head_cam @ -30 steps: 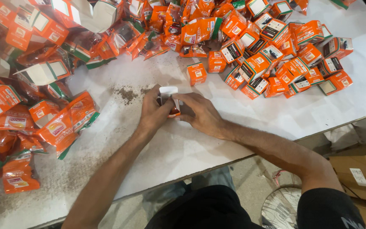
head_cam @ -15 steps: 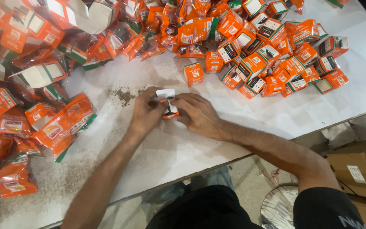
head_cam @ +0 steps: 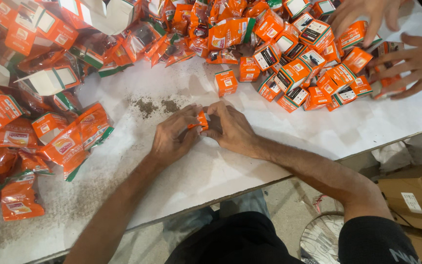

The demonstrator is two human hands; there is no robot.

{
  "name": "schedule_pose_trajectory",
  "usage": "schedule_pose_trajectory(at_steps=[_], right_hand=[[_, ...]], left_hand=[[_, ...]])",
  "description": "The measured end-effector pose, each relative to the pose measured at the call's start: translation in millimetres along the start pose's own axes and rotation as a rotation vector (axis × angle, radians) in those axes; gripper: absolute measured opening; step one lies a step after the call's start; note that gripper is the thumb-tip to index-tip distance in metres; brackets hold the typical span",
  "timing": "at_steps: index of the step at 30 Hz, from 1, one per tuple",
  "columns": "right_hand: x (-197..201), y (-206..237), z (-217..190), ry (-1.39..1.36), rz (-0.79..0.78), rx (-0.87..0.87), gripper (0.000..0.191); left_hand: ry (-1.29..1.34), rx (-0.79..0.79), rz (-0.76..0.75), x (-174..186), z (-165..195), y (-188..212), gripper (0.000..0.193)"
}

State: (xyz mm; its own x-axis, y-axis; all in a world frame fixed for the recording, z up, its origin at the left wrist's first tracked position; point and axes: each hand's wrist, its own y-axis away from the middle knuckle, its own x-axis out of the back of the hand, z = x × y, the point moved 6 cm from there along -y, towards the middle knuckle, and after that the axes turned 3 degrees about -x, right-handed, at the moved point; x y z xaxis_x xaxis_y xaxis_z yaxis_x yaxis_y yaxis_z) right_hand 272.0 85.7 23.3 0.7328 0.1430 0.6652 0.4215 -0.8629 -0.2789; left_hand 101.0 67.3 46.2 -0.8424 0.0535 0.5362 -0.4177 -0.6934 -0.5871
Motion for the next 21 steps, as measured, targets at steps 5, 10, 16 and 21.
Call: schedule_pose_trajectory(at_steps=[5, 10, 16, 21], right_hand=[[1, 1, 1, 0.006, -0.021, 0.016, 0.06], [1, 3, -13, -0.015, 0.038, 0.304, 0.072], [58, -13, -6, 0.203, 0.323, 0.253, 0.07], [92, -10, -6, 0.366, 0.603, 0.253, 0.086]], left_hand=[[-0.127, -0.16, -0.076, 3, 11, 1, 0.025], [-0.203, -0.187, -0.072, 3, 17, 2, 0.028], [-0.398, -0.07, 0.167, 48, 8, -22, 0.034], [-0.957, -0.024, 0.421, 128, -25, -93, 0.046]])
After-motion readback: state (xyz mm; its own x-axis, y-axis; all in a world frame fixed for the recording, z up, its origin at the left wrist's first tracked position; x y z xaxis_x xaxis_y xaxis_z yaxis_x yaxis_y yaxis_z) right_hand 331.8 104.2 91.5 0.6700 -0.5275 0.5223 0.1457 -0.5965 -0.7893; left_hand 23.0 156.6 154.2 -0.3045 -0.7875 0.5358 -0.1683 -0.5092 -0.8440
